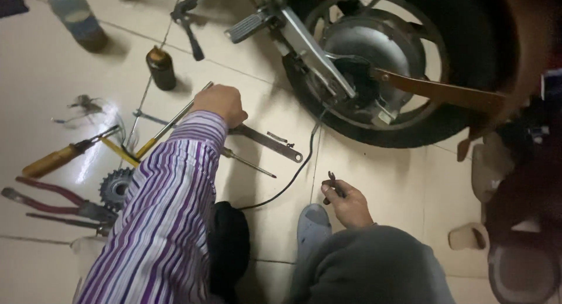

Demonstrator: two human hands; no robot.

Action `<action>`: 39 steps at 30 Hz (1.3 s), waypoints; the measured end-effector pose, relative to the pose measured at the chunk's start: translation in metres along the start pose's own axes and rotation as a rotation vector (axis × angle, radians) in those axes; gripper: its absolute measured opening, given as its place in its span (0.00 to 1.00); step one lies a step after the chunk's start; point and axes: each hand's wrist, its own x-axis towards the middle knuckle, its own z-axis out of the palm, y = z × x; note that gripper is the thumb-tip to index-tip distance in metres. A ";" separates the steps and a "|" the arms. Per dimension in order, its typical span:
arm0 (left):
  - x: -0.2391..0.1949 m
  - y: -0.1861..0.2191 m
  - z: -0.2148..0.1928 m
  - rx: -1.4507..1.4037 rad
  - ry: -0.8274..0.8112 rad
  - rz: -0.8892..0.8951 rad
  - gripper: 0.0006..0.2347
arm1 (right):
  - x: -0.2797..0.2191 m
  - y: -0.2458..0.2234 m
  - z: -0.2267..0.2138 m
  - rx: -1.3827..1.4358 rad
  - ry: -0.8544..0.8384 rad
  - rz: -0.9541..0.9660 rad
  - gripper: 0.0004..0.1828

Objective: The person works on the rear wheel area of a motorcycle, using a screwdriver to adjust a cable or wire near the brake assembly. They manipulate the cable with their hands and use the tool to tighten or loosen a component.

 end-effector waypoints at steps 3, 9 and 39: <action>-0.005 -0.005 -0.004 -0.003 0.006 -0.013 0.16 | 0.004 -0.002 0.003 -0.050 -0.035 -0.013 0.17; -0.012 0.012 -0.014 -0.074 -0.008 -0.004 0.16 | 0.034 0.030 -0.002 -0.072 -0.037 0.026 0.23; 0.016 0.167 0.039 -1.254 0.072 -0.033 0.18 | 0.089 0.182 0.014 -0.288 0.024 0.031 0.23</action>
